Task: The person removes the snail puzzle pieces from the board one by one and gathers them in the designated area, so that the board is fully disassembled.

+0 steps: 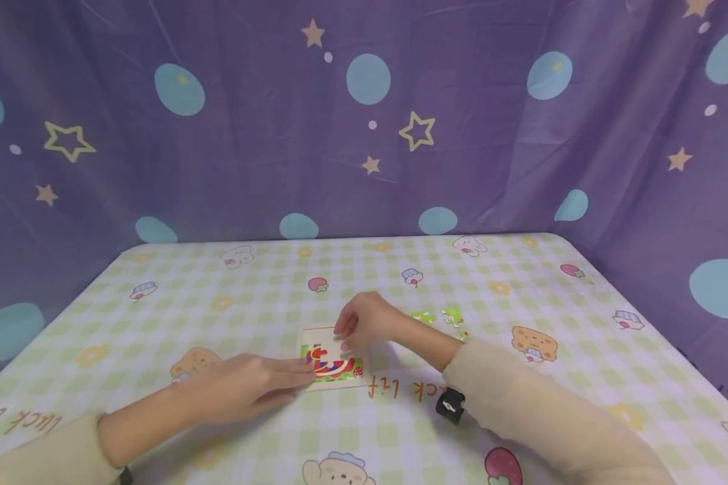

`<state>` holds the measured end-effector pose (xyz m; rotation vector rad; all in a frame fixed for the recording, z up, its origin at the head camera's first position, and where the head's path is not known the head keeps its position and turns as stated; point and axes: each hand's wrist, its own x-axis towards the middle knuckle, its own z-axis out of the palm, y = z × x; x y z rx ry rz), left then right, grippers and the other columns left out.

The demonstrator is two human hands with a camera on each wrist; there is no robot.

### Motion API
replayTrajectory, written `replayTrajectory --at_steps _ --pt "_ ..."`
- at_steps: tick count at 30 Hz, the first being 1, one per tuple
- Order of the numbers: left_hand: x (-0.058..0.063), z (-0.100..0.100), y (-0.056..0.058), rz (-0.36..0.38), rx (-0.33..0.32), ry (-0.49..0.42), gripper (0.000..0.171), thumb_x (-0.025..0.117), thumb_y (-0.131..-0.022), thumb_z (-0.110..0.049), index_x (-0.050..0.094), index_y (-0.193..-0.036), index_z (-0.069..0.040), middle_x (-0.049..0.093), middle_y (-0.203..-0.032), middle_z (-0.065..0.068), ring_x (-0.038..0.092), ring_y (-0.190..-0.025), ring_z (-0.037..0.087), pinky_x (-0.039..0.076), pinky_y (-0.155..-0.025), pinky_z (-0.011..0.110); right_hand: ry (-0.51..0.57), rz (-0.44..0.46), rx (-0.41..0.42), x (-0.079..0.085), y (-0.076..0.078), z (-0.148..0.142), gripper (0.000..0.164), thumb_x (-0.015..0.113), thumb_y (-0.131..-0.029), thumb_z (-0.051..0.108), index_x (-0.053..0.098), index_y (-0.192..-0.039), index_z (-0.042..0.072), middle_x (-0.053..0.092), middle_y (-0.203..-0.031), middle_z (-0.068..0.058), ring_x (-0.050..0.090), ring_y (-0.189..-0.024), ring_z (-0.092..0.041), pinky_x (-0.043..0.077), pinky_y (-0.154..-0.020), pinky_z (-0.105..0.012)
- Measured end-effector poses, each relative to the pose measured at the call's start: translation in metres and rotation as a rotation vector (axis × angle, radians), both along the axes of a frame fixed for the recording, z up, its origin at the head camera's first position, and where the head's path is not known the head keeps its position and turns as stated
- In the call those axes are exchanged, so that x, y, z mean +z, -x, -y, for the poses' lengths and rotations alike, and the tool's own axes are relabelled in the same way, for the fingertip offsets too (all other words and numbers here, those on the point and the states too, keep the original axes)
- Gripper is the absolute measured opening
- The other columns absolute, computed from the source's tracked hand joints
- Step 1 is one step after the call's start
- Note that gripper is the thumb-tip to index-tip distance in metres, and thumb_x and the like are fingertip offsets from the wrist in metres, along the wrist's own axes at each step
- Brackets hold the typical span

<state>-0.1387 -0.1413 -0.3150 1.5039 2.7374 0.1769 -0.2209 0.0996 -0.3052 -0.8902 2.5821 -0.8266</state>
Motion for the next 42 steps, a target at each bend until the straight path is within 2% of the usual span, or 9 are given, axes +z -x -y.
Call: replayTrajectory --at_steps 6,16,23,29,33,37,42 --pt "0.002 0.000 0.004 0.077 0.000 -0.019 0.035 0.060 -0.094 -0.017 0.062 -0.130 -0.013 0.060 -0.134 0.003 0.059 -0.124 0.016 0.054 -0.096 0.031 -0.032 0.022 -0.004 0.001 -0.001 0.013 0.016 0.079 -0.077 0.009 0.074 -0.091 0.008 0.076 -0.087 -0.002 0.065 -0.072 -0.003 0.054 -0.069 -0.015" --pt "0.000 0.000 0.007 0.072 -0.036 -0.021 0.034 0.059 -0.095 -0.018 0.062 -0.129 -0.013 0.059 -0.135 0.002 0.057 -0.126 0.016 0.054 -0.096 0.030 -0.102 0.013 -0.008 -0.001 -0.002 0.028 0.006 0.078 -0.080 0.015 0.077 -0.085 0.012 0.074 -0.079 0.003 0.060 -0.067 -0.002 0.049 -0.063 -0.014" --pt "0.000 -0.001 0.008 0.067 -0.039 -0.010 0.035 0.059 -0.095 -0.017 0.061 -0.130 -0.012 0.061 -0.132 0.002 0.059 -0.124 0.016 0.054 -0.096 0.030 -0.110 0.090 -0.109 -0.003 0.000 0.035 0.004 0.079 -0.079 0.013 0.075 -0.078 0.013 0.071 -0.073 0.004 0.058 -0.064 -0.004 0.049 -0.061 -0.015" --pt "0.002 -0.002 0.007 0.056 -0.038 -0.001 0.036 0.059 -0.095 -0.016 0.060 -0.131 -0.012 0.062 -0.131 0.002 0.059 -0.123 0.016 0.054 -0.095 0.030 -0.069 0.163 -0.161 -0.001 0.002 0.037 0.005 0.078 -0.080 0.013 0.074 -0.080 0.009 0.073 -0.076 0.000 0.058 -0.066 -0.005 0.048 -0.066 -0.016" --pt "0.002 -0.001 0.007 0.065 -0.027 -0.005 0.035 0.060 -0.094 -0.016 0.062 -0.129 -0.012 0.061 -0.132 0.003 0.059 -0.123 0.017 0.055 -0.094 0.030 0.005 0.280 -0.217 -0.002 0.003 0.040 0.005 0.076 -0.081 0.010 0.074 -0.082 0.005 0.075 -0.077 -0.005 0.062 -0.062 -0.006 0.055 -0.067 -0.018" --pt "0.001 0.000 0.006 0.077 -0.030 -0.017 0.034 0.060 -0.094 -0.015 0.062 -0.128 -0.010 0.061 -0.133 0.005 0.061 -0.121 0.020 0.057 -0.091 0.028 0.084 0.382 -0.261 -0.006 0.006 0.043 0.004 0.075 -0.080 0.002 0.075 -0.083 0.000 0.075 -0.079 -0.011 0.064 -0.055 -0.008 0.059 -0.062 -0.022" --pt "0.000 0.000 0.005 0.081 -0.043 -0.021 0.035 0.059 -0.094 -0.014 0.062 -0.129 -0.010 0.060 -0.133 0.007 0.062 -0.119 0.022 0.057 -0.089 0.027 0.067 0.364 -0.245 -0.008 0.012 0.047 0.005 0.077 -0.077 0.001 0.077 -0.082 0.001 0.076 -0.079 -0.011 0.061 -0.053 -0.007 0.056 -0.058 -0.020"
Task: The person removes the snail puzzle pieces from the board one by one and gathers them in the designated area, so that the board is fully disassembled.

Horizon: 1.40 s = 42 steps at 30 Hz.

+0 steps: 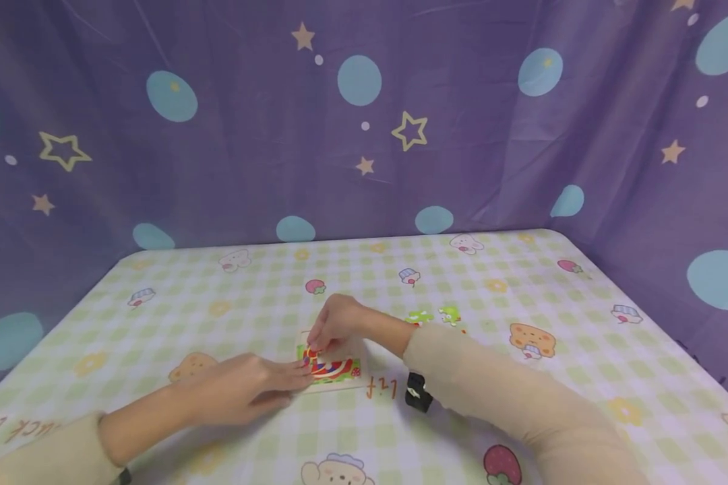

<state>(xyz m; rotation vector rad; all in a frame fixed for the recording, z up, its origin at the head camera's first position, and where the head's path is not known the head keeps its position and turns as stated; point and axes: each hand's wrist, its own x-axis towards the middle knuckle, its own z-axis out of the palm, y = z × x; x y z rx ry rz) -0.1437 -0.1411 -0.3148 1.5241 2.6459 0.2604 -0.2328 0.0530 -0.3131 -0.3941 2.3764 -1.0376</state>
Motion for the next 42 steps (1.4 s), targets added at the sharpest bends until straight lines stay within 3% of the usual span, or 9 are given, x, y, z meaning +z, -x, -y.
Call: replayTrajectory --at_steps 11,18,26,32,42 --pt "-0.003 -0.002 0.000 -0.015 -0.009 -0.009 0.035 0.059 -0.094 -0.013 0.062 -0.129 -0.010 0.060 -0.133 0.006 0.059 -0.123 0.019 0.056 -0.093 0.031 0.000 0.030 0.052 0.005 0.005 -0.001 0.010 0.074 -0.079 -0.001 0.076 -0.088 -0.002 0.076 -0.085 -0.014 0.060 -0.055 -0.006 0.055 -0.058 -0.019" --pt "-0.004 -0.001 0.000 -0.023 -0.009 -0.005 0.036 0.060 -0.094 -0.013 0.062 -0.130 -0.011 0.062 -0.132 0.004 0.060 -0.122 0.017 0.056 -0.094 0.032 -0.036 -0.005 -0.012 0.010 0.013 -0.014 0.011 0.074 -0.079 0.000 0.077 -0.090 0.000 0.077 -0.086 -0.012 0.061 -0.059 -0.005 0.055 -0.063 -0.019" --pt "-0.004 0.001 0.000 0.005 0.012 -0.014 0.036 0.059 -0.094 -0.013 0.061 -0.130 -0.011 0.061 -0.133 0.004 0.060 -0.122 0.018 0.056 -0.093 0.031 0.014 0.068 -0.043 0.008 0.024 -0.039 0.014 0.073 -0.081 0.000 0.075 -0.095 -0.003 0.076 -0.082 -0.008 0.066 -0.064 -0.007 0.056 -0.063 -0.020" --pt "-0.001 0.002 0.001 -0.008 0.018 -0.016 0.035 0.061 -0.093 -0.012 0.063 -0.128 -0.011 0.062 -0.131 0.003 0.060 -0.122 0.018 0.055 -0.094 0.032 0.033 0.084 -0.069 0.011 0.023 -0.054 0.016 0.071 -0.082 -0.002 0.073 -0.098 -0.005 0.074 -0.078 -0.003 0.066 -0.066 -0.008 0.060 -0.072 -0.026" --pt "0.000 0.002 0.001 0.002 0.019 0.001 0.035 0.060 -0.093 -0.013 0.062 -0.129 -0.011 0.061 -0.132 0.003 0.060 -0.123 0.018 0.054 -0.096 0.034 -0.021 0.065 -0.085 0.010 0.020 -0.075 0.015 0.073 -0.082 0.002 0.074 -0.096 -0.003 0.073 -0.073 0.001 0.065 -0.064 -0.007 0.059 -0.068 -0.025"
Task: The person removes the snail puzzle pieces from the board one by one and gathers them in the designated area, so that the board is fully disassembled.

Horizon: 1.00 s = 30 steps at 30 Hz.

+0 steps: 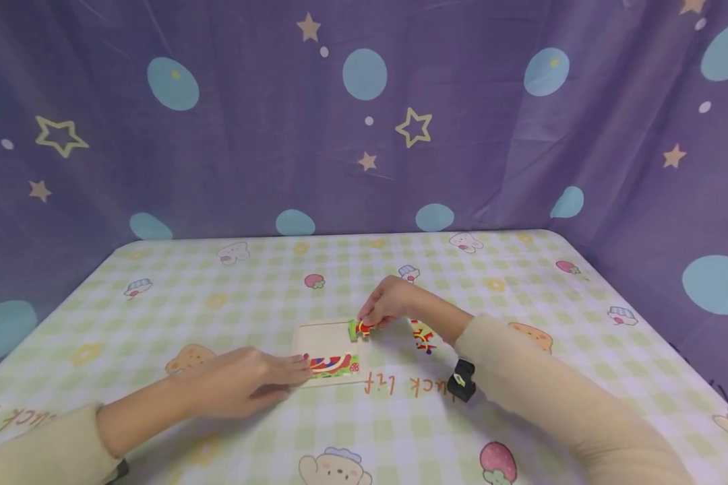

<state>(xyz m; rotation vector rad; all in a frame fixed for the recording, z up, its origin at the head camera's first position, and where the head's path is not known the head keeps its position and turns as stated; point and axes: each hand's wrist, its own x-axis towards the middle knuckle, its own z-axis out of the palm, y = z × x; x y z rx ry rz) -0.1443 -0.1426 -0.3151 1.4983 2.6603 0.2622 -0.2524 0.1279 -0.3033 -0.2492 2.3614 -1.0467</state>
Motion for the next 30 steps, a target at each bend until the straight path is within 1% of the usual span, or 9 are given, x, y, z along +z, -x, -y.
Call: replayTrajectory --at_steps 4,7,12,18,20,24,26,30 --pt "0.001 -0.001 -0.001 0.004 0.003 0.000 0.035 0.060 -0.093 -0.013 0.062 -0.128 -0.011 0.061 -0.133 0.005 0.060 -0.123 0.019 0.054 -0.096 0.034 -0.026 -0.026 0.003 0.001 -0.005 -0.008 0.015 0.074 -0.081 0.003 0.075 -0.095 -0.001 0.076 -0.079 -0.004 0.066 -0.066 -0.006 0.059 -0.071 -0.025" --pt "0.001 -0.001 0.000 0.005 0.004 0.005 0.035 0.060 -0.094 -0.013 0.062 -0.129 -0.011 0.061 -0.132 0.005 0.060 -0.123 0.019 0.054 -0.096 0.034 -0.046 -0.058 -0.011 0.001 -0.009 -0.013 0.015 0.075 -0.079 0.003 0.075 -0.094 -0.001 0.077 -0.083 -0.007 0.067 -0.065 -0.005 0.060 -0.071 -0.026" --pt "0.002 -0.002 0.000 0.000 0.010 0.017 0.035 0.060 -0.094 -0.015 0.062 -0.129 -0.011 0.062 -0.132 0.005 0.059 -0.124 0.019 0.054 -0.097 0.035 -0.091 -0.105 -0.042 0.001 -0.014 -0.020 0.012 0.078 -0.076 0.003 0.076 -0.088 0.001 0.076 -0.078 -0.006 0.066 -0.060 -0.005 0.059 -0.066 -0.024" --pt "0.001 -0.002 0.001 0.008 0.013 0.021 0.035 0.060 -0.094 -0.016 0.063 -0.128 -0.011 0.061 -0.132 0.005 0.060 -0.123 0.019 0.054 -0.097 0.035 -0.141 -0.144 -0.020 0.000 -0.019 -0.027 0.007 0.078 -0.075 0.002 0.076 -0.081 0.002 0.075 -0.075 -0.003 0.065 -0.060 -0.007 0.058 -0.064 -0.024" --pt "0.001 -0.002 0.001 0.004 0.019 0.025 0.034 0.060 -0.094 -0.017 0.063 -0.128 -0.012 0.062 -0.132 0.004 0.060 -0.122 0.018 0.054 -0.097 0.035 -0.174 -0.177 -0.012 -0.001 -0.021 -0.027 0.005 0.079 -0.075 0.004 0.076 -0.079 0.005 0.074 -0.073 -0.001 0.063 -0.059 -0.006 0.055 -0.061 -0.022" --pt "0.002 -0.005 0.002 -0.017 0.027 0.028 0.032 0.060 -0.094 -0.020 0.066 -0.125 -0.013 0.064 -0.128 0.002 0.062 -0.119 0.016 0.054 -0.097 0.035 -0.228 -0.270 0.013 -0.003 -0.024 -0.027 0.006 0.082 -0.073 0.008 0.076 -0.074 0.009 0.072 -0.067 0.001 0.060 -0.055 -0.006 0.050 -0.056 -0.019" --pt "0.003 -0.006 0.002 -0.036 0.019 0.024 0.030 0.060 -0.094 -0.021 0.067 -0.122 -0.012 0.066 -0.126 0.003 0.064 -0.117 0.016 0.055 -0.096 0.035 -0.245 -0.310 0.025 -0.003 -0.026 -0.027 0.007 0.083 -0.072 0.009 0.076 -0.072 0.010 0.072 -0.065 0.002 0.059 -0.054 -0.005 0.048 -0.055 -0.019" --pt "0.005 -0.009 0.002 -0.072 0.006 0.017 0.027 0.062 -0.093 -0.022 0.070 -0.117 -0.011 0.070 -0.120 0.002 0.067 -0.112 0.017 0.056 -0.093 0.034 -0.257 -0.335 0.030 -0.003 -0.027 -0.027 0.008 0.083 -0.071 0.010 0.076 -0.070 0.011 0.071 -0.062 0.002 0.058 -0.053 -0.005 0.047 -0.055 -0.019"
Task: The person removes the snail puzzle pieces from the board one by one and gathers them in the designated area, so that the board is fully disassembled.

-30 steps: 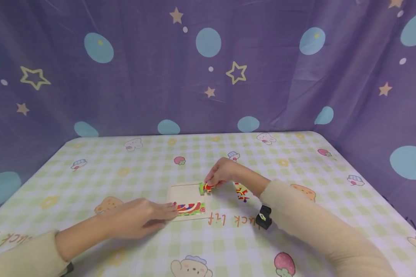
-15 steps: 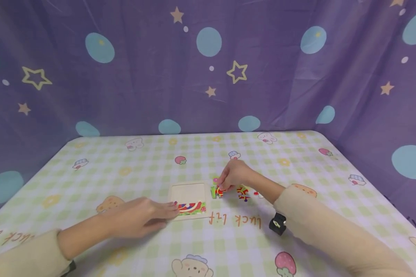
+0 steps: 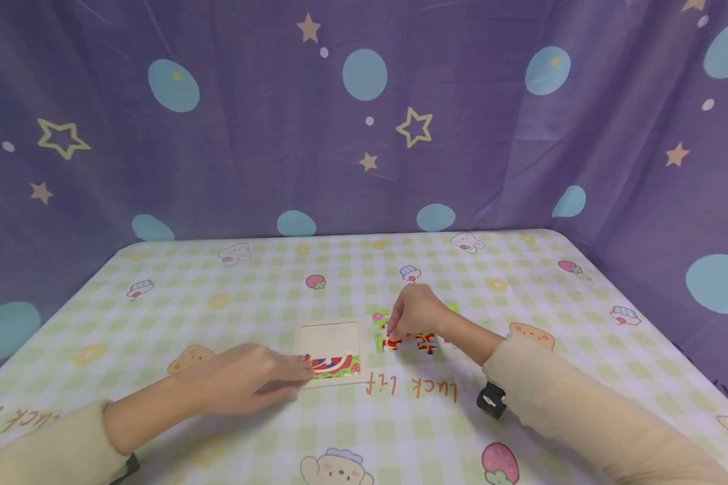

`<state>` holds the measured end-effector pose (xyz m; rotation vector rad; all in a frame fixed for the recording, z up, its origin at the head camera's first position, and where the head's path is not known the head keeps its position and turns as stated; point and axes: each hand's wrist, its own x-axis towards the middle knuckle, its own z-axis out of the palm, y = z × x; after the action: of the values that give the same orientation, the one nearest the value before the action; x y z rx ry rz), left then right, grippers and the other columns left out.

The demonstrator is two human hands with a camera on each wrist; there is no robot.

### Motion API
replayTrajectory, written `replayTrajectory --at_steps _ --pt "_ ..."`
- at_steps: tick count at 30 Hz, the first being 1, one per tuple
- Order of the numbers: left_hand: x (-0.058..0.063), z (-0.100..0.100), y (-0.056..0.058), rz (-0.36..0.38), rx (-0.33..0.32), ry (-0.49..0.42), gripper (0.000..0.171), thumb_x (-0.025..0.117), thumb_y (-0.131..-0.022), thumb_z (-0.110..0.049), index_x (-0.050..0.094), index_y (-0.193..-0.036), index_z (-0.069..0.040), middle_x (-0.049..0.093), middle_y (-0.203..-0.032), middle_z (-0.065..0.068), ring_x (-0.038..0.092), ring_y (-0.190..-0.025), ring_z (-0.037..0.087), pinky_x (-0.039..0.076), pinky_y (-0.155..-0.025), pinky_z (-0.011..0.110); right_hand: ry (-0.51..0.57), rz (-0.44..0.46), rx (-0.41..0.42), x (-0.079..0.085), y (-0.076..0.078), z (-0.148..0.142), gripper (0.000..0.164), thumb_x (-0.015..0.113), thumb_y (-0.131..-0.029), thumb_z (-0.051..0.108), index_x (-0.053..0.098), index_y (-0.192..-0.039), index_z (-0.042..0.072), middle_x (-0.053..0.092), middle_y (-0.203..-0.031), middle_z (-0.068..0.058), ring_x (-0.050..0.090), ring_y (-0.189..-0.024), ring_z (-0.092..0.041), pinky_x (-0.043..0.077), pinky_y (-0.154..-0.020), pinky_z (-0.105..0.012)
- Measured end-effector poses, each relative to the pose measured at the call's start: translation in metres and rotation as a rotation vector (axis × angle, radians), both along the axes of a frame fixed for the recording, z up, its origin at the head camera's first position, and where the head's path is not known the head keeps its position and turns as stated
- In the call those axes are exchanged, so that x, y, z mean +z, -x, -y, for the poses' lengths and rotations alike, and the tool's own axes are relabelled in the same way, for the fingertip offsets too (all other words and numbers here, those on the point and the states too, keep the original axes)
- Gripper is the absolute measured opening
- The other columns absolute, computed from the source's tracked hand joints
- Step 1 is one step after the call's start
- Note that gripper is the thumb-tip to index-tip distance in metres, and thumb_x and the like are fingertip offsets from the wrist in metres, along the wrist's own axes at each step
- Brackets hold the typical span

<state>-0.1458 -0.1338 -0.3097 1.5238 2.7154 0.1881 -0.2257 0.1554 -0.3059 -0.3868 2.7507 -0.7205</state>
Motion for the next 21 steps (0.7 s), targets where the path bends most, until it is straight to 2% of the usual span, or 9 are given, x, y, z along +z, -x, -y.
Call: replayTrajectory --at_steps 7,14,21 --pt "0.006 -0.005 -0.002 0.015 0.044 0.019 0.024 0.063 -0.093 -0.021 0.072 -0.112 -0.011 0.071 -0.119 0.004 0.068 -0.111 0.019 0.056 -0.094 0.034 0.029 -0.041 0.029 0.004 -0.002 0.000 0.007 0.082 -0.071 0.009 0.075 -0.073 0.010 0.072 -0.067 0.001 0.057 -0.057 -0.005 0.047 -0.057 -0.019" --pt "0.009 -0.008 -0.001 0.004 0.067 0.040 0.023 0.063 -0.092 -0.020 0.072 -0.111 -0.011 0.071 -0.118 0.005 0.067 -0.111 0.019 0.056 -0.093 0.033 0.059 -0.028 0.104 0.006 -0.010 0.011 0.013 0.084 -0.070 0.011 0.076 -0.079 0.008 0.073 -0.072 -0.001 0.060 -0.062 -0.004 0.049 -0.059 -0.018" --pt "0.007 -0.006 0.005 0.007 0.106 0.037 0.035 0.063 -0.092 -0.026 0.065 -0.124 -0.012 0.064 -0.132 0.005 0.061 -0.122 0.021 0.052 -0.100 0.038 0.104 -0.038 0.174 0.004 -0.019 0.027 0.011 0.084 -0.070 0.008 0.075 -0.078 0.008 0.073 -0.071 0.000 0.060 -0.061 -0.003 0.050 -0.058 -0.017"
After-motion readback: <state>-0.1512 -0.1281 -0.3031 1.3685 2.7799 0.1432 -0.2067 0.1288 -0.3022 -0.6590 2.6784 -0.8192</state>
